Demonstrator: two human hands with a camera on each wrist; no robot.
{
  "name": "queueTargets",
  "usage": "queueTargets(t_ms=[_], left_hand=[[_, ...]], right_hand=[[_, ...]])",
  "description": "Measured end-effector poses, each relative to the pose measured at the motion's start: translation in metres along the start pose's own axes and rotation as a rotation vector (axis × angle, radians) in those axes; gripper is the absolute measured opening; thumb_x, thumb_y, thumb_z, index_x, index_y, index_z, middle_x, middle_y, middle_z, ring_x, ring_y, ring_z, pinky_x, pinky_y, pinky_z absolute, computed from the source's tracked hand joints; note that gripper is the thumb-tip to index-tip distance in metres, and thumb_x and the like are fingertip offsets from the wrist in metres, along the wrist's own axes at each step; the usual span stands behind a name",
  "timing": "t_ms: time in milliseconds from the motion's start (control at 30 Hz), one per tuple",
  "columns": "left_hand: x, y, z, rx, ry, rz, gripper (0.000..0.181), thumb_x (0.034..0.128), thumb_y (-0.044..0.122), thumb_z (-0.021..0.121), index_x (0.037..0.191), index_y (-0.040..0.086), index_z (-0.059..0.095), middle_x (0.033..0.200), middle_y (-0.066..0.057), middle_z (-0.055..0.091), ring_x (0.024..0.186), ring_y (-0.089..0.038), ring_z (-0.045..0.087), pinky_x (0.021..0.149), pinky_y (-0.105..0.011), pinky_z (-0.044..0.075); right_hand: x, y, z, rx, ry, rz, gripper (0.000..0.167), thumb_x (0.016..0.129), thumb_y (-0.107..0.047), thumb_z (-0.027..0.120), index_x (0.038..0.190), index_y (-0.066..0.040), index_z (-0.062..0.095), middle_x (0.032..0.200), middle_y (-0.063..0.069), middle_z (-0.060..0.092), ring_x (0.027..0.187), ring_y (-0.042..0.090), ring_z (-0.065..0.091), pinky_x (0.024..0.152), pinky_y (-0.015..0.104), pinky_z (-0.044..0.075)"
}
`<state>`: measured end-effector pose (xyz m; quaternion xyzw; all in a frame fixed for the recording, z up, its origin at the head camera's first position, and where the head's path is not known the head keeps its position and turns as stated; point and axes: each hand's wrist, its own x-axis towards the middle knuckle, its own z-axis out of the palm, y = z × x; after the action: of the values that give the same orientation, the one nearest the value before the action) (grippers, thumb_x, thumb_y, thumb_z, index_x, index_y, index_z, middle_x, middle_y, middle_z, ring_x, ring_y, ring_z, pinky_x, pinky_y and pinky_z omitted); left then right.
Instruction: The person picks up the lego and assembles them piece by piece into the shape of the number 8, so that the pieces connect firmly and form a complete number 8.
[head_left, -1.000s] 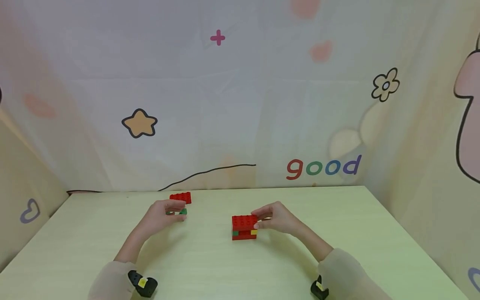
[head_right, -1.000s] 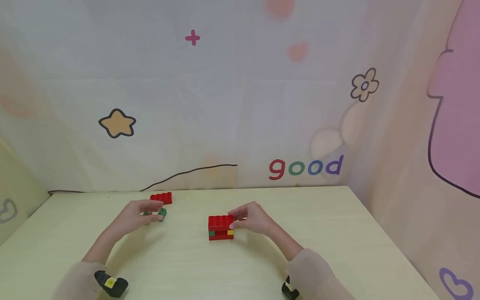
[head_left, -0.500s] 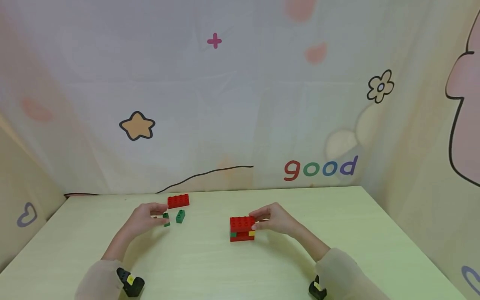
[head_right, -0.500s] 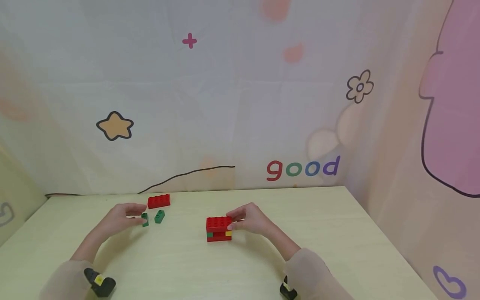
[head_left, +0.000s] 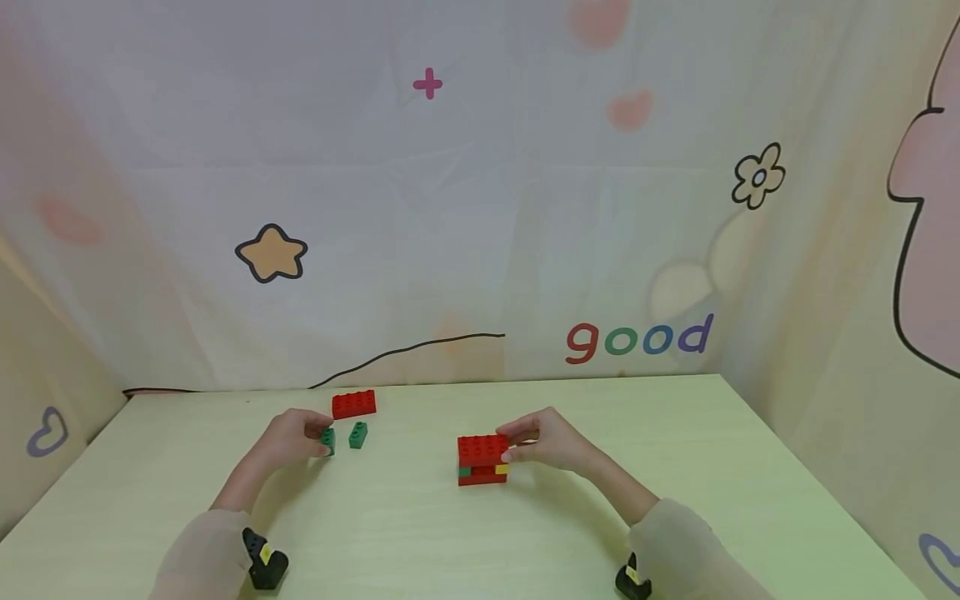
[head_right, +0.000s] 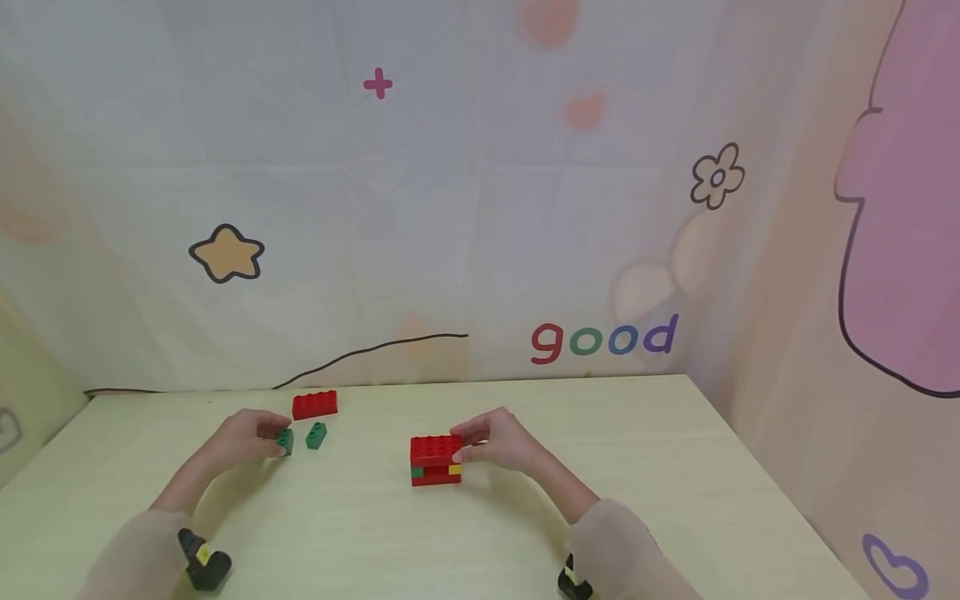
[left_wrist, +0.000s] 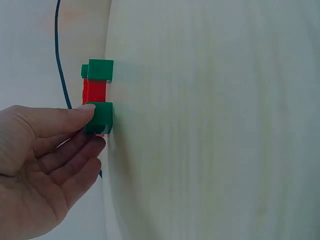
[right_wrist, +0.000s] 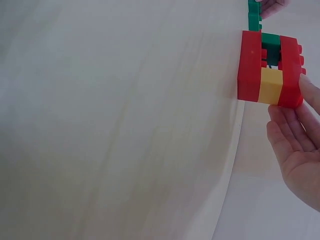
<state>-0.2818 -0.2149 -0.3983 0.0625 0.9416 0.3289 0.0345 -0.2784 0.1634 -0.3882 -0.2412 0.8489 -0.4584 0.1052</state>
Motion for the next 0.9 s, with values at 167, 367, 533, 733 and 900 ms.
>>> queueTargets(t_ms=[167, 367, 533, 733, 900], left_hand=[[0.001, 0.001, -0.001, 0.023, -0.001, 0.001, 0.043, 0.0758, -0.001, 0.069, 0.115, -0.011, 0.055, 0.102, -0.02, 0.061, 0.089, -0.027, 0.057, 0.08, -0.04, 0.05], [0.002, -0.002, 0.001, 0.02, 0.012, 0.01, 0.039, 0.0763, 0.001, 0.069, 0.113, -0.009, 0.058, 0.1, -0.018, 0.063, 0.088, -0.026, 0.058, 0.081, -0.041, 0.049], [-0.003, -0.001, 0.003, -0.042, 0.04, 0.034, 0.04, 0.0767, 0.006, 0.071, 0.113, -0.006, 0.06, 0.099, -0.013, 0.064, 0.088, -0.024, 0.059, 0.081, -0.04, 0.049], [-0.008, 0.012, 0.005, -0.135, 0.055, 0.138, 0.041, 0.0764, 0.013, 0.073, 0.112, -0.004, 0.061, 0.099, -0.011, 0.066, 0.092, -0.026, 0.062, 0.081, -0.039, 0.049], [-0.008, 0.032, 0.012, -0.218, 0.025, 0.189, 0.043, 0.0763, 0.015, 0.073, 0.113, -0.004, 0.061, 0.095, -0.008, 0.067, 0.09, -0.023, 0.062, 0.08, -0.036, 0.05]], right_hand=[[0.001, 0.001, 0.0, 0.008, -0.001, 0.003, 0.041, 0.078, -0.011, 0.071, 0.114, 0.006, 0.06, 0.109, 0.017, 0.064, 0.098, 0.027, 0.061, 0.081, 0.033, 0.051], [0.001, 0.002, 0.0, 0.014, -0.002, 0.004, 0.041, 0.078, -0.011, 0.071, 0.114, 0.006, 0.06, 0.109, 0.017, 0.064, 0.099, 0.027, 0.061, 0.082, 0.033, 0.051], [0.002, 0.002, -0.001, 0.017, -0.013, -0.006, 0.041, 0.078, -0.011, 0.071, 0.114, 0.006, 0.06, 0.109, 0.017, 0.063, 0.099, 0.028, 0.061, 0.082, 0.033, 0.051], [0.002, 0.001, -0.001, 0.014, -0.021, -0.006, 0.043, 0.078, -0.012, 0.072, 0.115, 0.006, 0.06, 0.109, 0.017, 0.063, 0.1, 0.028, 0.06, 0.082, 0.034, 0.051], [0.001, 0.002, -0.001, 0.015, -0.013, -0.004, 0.043, 0.077, -0.012, 0.072, 0.115, 0.006, 0.059, 0.109, 0.017, 0.064, 0.1, 0.028, 0.06, 0.082, 0.034, 0.051]])
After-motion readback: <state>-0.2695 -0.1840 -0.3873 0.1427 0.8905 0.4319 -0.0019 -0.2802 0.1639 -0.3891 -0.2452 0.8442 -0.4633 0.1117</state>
